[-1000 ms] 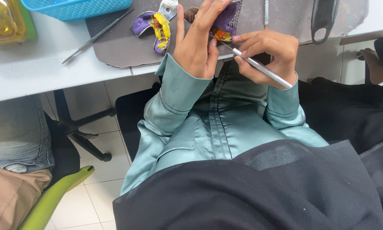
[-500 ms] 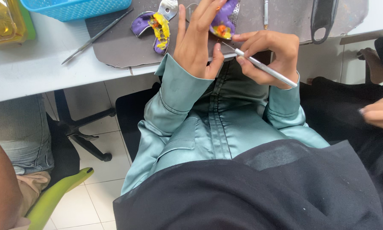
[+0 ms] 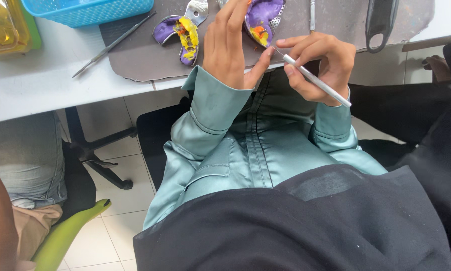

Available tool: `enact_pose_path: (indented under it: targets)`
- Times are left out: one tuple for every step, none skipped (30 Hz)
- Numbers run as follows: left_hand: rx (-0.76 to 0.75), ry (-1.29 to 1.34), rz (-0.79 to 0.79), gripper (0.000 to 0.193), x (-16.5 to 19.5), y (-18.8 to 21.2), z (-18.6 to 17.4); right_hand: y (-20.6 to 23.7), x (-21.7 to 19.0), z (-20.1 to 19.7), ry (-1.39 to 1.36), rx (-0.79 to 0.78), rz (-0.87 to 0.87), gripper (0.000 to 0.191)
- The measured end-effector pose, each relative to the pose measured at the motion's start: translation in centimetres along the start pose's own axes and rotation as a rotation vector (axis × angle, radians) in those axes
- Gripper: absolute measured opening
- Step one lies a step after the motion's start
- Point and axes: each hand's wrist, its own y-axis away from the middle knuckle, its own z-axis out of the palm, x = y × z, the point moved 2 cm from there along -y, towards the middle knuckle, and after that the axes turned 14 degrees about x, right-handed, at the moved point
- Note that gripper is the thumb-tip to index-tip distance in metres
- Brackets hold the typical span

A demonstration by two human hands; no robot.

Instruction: The person sits at a laboratory bench and uses a metal wax carver to shape and carve wax on a purple dental impression/prosthetic model held in the other hand, rotating the model to reach different areas. A second similar model, a brush, and other lab tools rest on the bench mat.

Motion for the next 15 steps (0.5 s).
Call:
enact_pose_path:
  targets:
    - [-0.003, 0.029, -0.005, 0.074, -0.1, 0.1, -0.1, 0.0, 0.0, 0.0, -0.008, 0.003, 0.001, 0.016]
    - [-0.013, 0.037, 0.003, 0.072, -0.2, 0.1, -0.1, 0.0, 0.0, 0.0, 0.000, 0.002, 0.001, 0.016]
    - [-0.022, 0.046, 0.012, 0.070, -0.3, 0.1, -0.1, -0.1, -0.1, 0.1, 0.009, 0.002, 0.000, 0.016]
    - [-0.038, 0.033, 0.036, 0.068, -0.4, 0.1, -0.1, -0.1, -0.1, 0.1, 0.017, 0.001, -0.001, 0.017]
    - [-0.048, 0.038, 0.046, 0.067, -0.4, 0.1, -0.2, -0.2, -0.3, 0.3, 0.037, -0.003, -0.015, 0.017]
    - [-0.059, 0.043, 0.057, 0.065, -0.5, 0.1, -0.2, -0.2, -0.4, 0.4, 0.058, -0.009, -0.029, 0.018]
    - [-0.062, 0.063, 0.056, 0.064, -0.6, 0.1, -0.2, -0.3, -0.5, 0.7, 0.078, -0.014, -0.043, 0.018]
    - [-0.066, 0.075, 0.055, 0.064, -0.7, 0.1, -0.2, -0.2, -0.7, 0.9, 0.099, 0.005, -0.046, 0.019]
    - [-0.071, 0.087, 0.054, 0.063, -0.7, 0.1, -0.2, -0.1, -0.8, 1.3, 0.119, 0.023, -0.049, 0.020]
    - [-0.077, 0.090, 0.053, 0.063, -0.7, 0.2, -0.2, -0.1, -0.9, 1.5, 0.139, 0.042, -0.051, 0.021]
    - [-0.084, 0.092, 0.050, 0.063, -0.7, 0.2, -0.2, -0.2, -0.9, 1.7, 0.146, 0.042, -0.055, 0.021]
    - [-0.090, 0.093, 0.047, 0.063, -0.8, 0.1, -0.2, -0.2, -0.9, 1.9, 0.152, 0.042, -0.059, 0.021]
    - [-0.095, 0.094, 0.044, 0.063, -0.8, 0.2, -0.2, -0.2, -1.0, 2.1, 0.160, 0.042, -0.062, 0.021]
    - [-0.098, 0.097, 0.043, 0.062, -0.8, 0.2, -0.2, -0.2, -1.0, 2.2, 0.166, 0.053, -0.056, 0.022]
    - [-0.100, 0.100, 0.043, 0.062, -0.8, 0.2, -0.2, -0.2, -1.0, 2.3, 0.171, 0.064, -0.050, 0.022]
